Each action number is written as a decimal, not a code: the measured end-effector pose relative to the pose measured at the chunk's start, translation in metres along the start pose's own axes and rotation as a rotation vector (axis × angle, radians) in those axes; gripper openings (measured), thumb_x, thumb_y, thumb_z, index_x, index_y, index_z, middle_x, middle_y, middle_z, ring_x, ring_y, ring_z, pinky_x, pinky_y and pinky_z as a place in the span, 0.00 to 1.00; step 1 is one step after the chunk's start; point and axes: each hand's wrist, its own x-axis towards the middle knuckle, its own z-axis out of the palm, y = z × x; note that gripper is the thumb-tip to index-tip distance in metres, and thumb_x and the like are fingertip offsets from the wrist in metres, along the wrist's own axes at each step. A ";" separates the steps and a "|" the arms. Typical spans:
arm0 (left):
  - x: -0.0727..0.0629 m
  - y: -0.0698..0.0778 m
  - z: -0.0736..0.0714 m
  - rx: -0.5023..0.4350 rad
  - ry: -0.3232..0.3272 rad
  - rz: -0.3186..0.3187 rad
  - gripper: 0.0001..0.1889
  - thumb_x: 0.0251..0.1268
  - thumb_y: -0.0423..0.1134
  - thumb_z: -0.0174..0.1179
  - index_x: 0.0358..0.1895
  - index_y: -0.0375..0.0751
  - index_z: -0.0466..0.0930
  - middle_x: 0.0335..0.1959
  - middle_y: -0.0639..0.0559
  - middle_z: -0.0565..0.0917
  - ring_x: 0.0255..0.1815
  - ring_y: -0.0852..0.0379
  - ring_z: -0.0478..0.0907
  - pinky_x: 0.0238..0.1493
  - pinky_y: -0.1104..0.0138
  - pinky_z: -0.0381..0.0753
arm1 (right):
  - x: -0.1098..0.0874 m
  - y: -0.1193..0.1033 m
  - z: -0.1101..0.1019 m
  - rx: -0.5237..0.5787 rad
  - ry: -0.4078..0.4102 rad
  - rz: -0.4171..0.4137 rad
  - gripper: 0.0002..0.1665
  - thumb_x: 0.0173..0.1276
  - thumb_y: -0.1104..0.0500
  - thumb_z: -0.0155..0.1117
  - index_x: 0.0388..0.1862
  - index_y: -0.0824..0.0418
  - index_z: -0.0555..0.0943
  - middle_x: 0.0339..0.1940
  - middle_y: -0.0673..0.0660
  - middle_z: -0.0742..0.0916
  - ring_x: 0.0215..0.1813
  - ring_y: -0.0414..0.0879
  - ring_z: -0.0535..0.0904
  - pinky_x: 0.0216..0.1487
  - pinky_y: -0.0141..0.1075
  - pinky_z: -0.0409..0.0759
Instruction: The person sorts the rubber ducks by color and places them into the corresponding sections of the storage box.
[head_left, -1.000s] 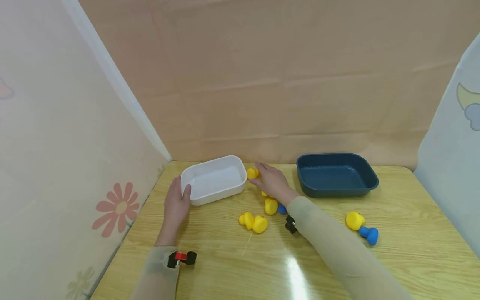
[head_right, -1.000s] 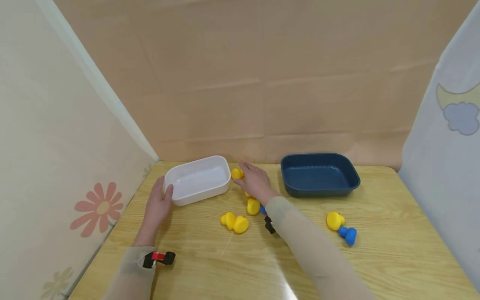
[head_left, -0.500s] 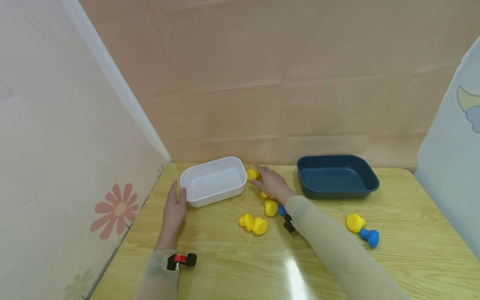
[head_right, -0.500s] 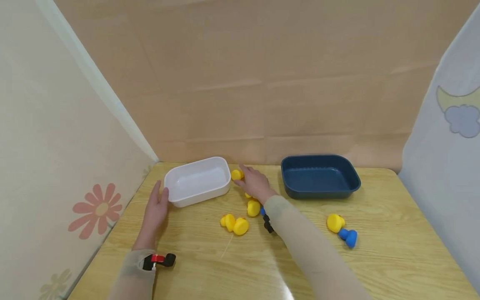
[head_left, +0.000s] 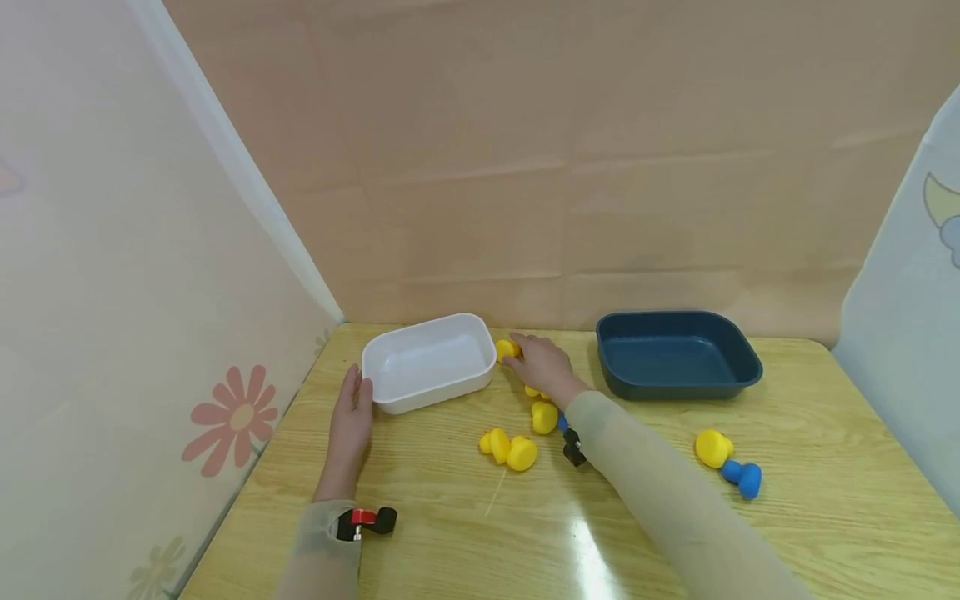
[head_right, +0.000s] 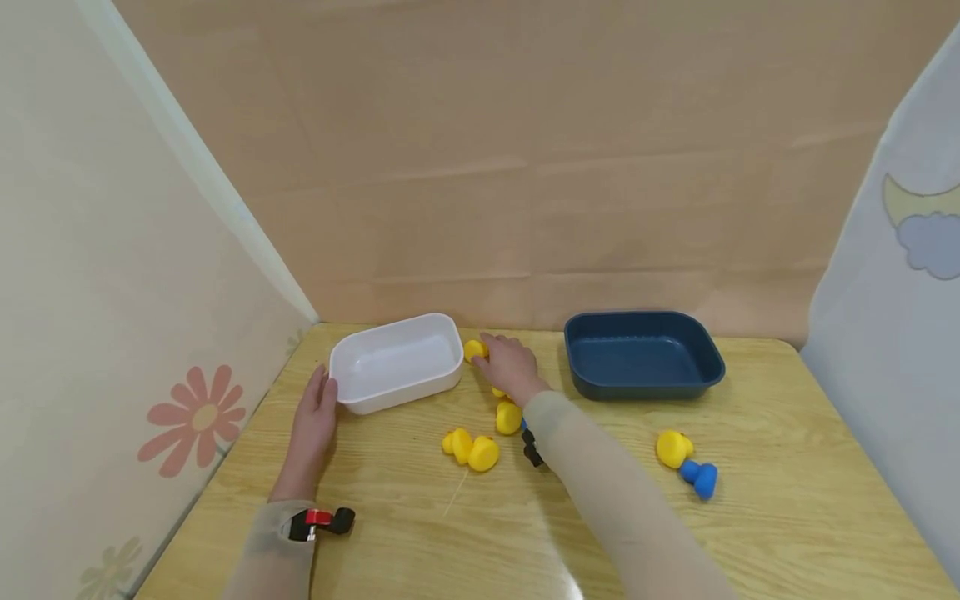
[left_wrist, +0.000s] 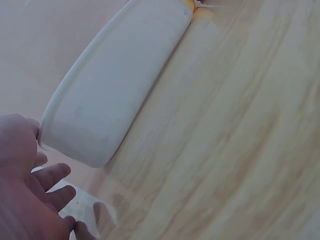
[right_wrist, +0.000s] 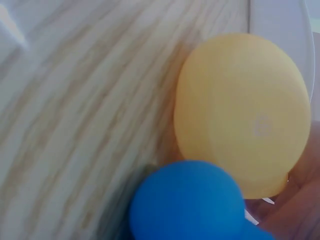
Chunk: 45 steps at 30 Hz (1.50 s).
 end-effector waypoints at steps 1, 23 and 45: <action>0.000 0.000 0.001 -0.003 0.004 -0.006 0.41 0.92 0.64 0.39 0.93 0.50 0.41 0.92 0.44 0.53 0.91 0.44 0.47 0.89 0.47 0.48 | 0.000 -0.001 0.000 -0.001 0.002 0.007 0.38 0.87 0.44 0.64 0.87 0.59 0.70 0.79 0.64 0.80 0.76 0.66 0.76 0.72 0.64 0.79; 0.007 -0.007 0.012 -0.048 0.010 0.064 0.36 0.92 0.63 0.41 0.93 0.56 0.49 0.90 0.48 0.58 0.90 0.46 0.53 0.89 0.50 0.53 | -0.003 0.010 -0.004 0.105 0.054 0.095 0.31 0.84 0.47 0.68 0.78 0.61 0.80 0.69 0.63 0.86 0.65 0.58 0.83 0.67 0.57 0.83; 0.021 0.003 0.034 -0.079 -0.021 0.070 0.35 0.94 0.59 0.41 0.93 0.52 0.49 0.91 0.47 0.57 0.90 0.45 0.53 0.89 0.49 0.52 | -0.017 0.017 -0.031 0.183 0.286 0.061 0.28 0.83 0.45 0.70 0.74 0.57 0.84 0.70 0.60 0.86 0.70 0.59 0.79 0.71 0.58 0.80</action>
